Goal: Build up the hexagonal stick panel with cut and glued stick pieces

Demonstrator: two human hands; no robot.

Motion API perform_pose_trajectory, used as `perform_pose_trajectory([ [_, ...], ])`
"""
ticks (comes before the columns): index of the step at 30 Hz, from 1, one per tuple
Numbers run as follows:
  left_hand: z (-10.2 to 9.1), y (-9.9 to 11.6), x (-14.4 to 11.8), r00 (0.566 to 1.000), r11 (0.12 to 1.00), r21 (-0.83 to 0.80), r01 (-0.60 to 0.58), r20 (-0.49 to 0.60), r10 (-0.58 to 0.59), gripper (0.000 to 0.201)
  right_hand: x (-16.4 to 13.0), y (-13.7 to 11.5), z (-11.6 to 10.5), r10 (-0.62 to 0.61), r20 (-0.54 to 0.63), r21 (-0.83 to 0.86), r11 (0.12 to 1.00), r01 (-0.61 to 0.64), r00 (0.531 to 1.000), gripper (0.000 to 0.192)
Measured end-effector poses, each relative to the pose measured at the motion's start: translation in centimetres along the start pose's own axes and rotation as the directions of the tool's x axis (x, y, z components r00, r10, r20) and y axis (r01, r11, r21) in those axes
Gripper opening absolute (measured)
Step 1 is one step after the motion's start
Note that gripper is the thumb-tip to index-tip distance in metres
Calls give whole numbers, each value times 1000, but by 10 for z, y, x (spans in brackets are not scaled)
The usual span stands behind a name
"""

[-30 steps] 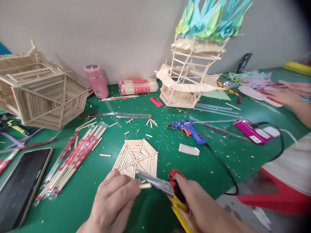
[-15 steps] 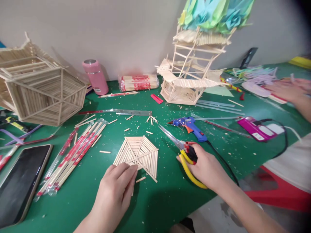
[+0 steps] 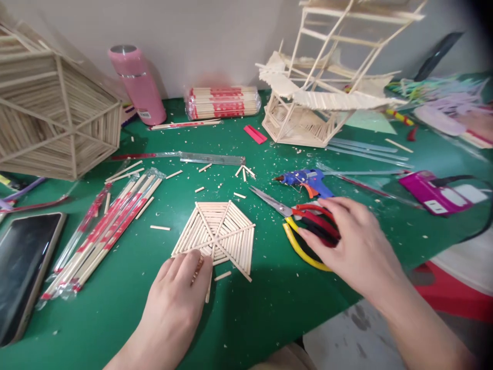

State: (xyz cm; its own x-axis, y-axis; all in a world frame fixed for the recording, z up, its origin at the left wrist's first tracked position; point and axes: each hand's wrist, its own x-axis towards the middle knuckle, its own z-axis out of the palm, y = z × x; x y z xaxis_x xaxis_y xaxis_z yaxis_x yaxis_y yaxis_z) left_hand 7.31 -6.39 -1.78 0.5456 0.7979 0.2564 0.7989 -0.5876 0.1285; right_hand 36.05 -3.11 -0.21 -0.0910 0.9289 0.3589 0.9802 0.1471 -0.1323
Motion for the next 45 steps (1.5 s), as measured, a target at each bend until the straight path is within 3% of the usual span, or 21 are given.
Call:
perform_pose_trajectory([
  [2,0,0,-1,1000,999,32,-8,3,8,21,0,-18,-5,0,-101,127,992,13,995,33],
  [4,1,1,-1,1000,998,69,-10,-5,10,22,-3,-43,-4,-96,-94,317,941,121,991,26],
  [6,2,1,-1,1000,998,67,-3,-14,4,23,-7,-66,4,-219,-19,483,852,201,976,25],
  [9,3,2,-1,999,999,19,37,-10,-36,24,-12,-90,20,-292,141,607,780,150,946,21],
  [12,3,2,0,999,999,3,53,-5,-53,27,-14,-99,31,-296,234,603,791,101,926,15],
  [21,4,-1,0,991,972,-198,124,-30,-132,30,-12,-102,33,-248,231,590,805,68,941,11],
  [32,-3,4,7,992,980,-157,125,34,-121,21,-11,-102,34,-238,220,591,804,66,946,10],
  [45,-3,0,0,995,989,-114,94,47,-89,26,-13,-102,36,-237,202,596,799,72,950,12],
])
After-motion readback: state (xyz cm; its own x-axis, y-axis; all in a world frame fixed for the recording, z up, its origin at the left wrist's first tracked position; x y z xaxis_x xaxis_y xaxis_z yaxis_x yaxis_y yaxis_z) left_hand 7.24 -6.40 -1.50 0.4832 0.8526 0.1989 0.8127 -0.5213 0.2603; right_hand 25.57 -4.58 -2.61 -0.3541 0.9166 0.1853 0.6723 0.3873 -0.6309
